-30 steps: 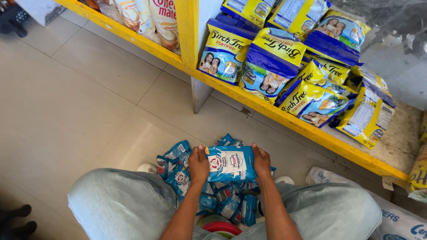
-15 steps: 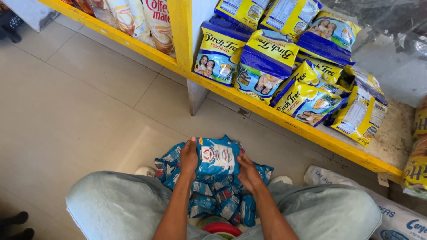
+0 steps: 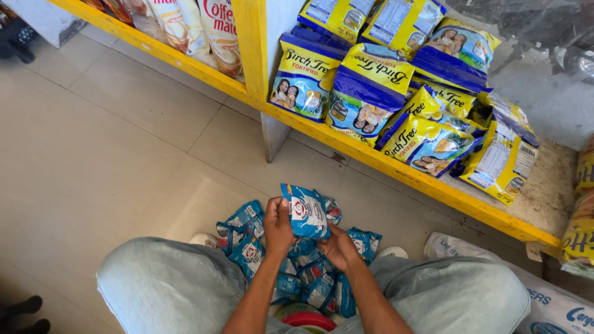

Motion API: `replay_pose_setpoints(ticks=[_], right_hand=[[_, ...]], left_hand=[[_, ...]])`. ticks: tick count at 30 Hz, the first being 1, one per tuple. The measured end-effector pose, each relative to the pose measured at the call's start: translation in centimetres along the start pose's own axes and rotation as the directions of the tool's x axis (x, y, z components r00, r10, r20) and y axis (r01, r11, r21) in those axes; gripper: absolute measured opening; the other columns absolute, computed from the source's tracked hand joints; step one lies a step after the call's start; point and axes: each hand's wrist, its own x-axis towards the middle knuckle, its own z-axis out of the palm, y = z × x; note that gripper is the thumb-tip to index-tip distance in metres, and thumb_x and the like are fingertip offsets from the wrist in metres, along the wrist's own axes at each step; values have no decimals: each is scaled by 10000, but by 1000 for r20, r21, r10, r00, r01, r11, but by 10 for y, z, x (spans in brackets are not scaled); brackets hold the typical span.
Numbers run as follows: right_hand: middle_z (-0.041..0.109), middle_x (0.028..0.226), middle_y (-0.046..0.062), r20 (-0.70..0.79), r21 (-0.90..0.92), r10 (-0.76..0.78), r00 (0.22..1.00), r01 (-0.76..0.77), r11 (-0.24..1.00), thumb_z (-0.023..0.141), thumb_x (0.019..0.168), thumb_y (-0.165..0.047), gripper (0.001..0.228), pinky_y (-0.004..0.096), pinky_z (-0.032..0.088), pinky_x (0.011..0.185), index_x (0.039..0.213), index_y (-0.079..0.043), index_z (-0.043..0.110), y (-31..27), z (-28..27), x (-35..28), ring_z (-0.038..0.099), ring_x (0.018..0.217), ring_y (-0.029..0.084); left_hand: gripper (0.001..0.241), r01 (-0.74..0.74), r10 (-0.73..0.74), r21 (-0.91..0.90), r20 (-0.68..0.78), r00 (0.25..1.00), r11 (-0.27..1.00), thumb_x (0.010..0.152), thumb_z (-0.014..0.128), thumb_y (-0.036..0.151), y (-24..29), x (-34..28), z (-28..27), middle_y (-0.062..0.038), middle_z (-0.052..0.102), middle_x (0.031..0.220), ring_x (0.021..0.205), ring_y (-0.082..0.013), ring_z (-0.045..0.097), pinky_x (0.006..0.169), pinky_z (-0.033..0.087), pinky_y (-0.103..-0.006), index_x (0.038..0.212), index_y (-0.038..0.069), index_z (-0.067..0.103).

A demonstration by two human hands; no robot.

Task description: Stocking and organizing milk powder packets on grocery store shelves.

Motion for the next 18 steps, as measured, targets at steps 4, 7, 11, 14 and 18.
replay_pose_setpoints(ticks=[4, 7, 11, 14, 18], right_hand=[[656, 824, 5, 47, -26, -140, 989, 141, 990, 640, 1015, -318, 239, 279, 454, 539, 1098, -94, 646, 1, -26, 23, 556, 638, 110], [607, 770, -10, 40, -188, -366, 930, 366, 911, 661, 1052, -337, 255, 273, 446, 547, 958, -109, 596, -9, -22, 19, 520, 631, 95], [640, 774, 17, -2, -348, -455, 891, 426, 835, 641, 1009, -383, 293, 287, 502, 592, 910, -112, 594, -18, -3, 7, 571, 663, 116], [688, 811, 21, -32, -378, -408, 912, 367, 850, 607, 966, -404, 297, 309, 547, 634, 924, -110, 620, -20, 16, -5, 635, 719, 122], [702, 832, 40, 48, -590, -353, 934, 312, 744, 544, 1008, -438, 368, 333, 586, 710, 964, -89, 649, -9, -23, 18, 684, 761, 152]], left_hand=[[289, -8, 4, 158, 26, 1000, 987, 1077, 520, 309, 4, 10, -14, -8, 625, 816, 717, -53, 537, 632, 475, -258, 1047, 40, 621], [287, -59, 72, 361, -22, 997, 931, 1082, 522, 299, 11, 15, -17, -90, 640, 782, 647, -122, 555, 580, 472, -304, 1054, 36, 630], [256, -152, 157, 562, 38, 987, 813, 1073, 514, 262, 37, 11, -10, -166, 708, 775, 625, -254, 693, 522, 510, -383, 1060, 32, 625], [227, -176, 156, 602, 86, 984, 779, 1061, 521, 239, 50, 6, -8, -183, 718, 766, 604, -315, 714, 486, 505, -423, 1053, 37, 623], [169, -397, 330, 591, 223, 917, 702, 1033, 579, 196, 78, 3, -7, -188, 706, 725, 607, -375, 705, 497, 492, -451, 1068, 47, 649]])
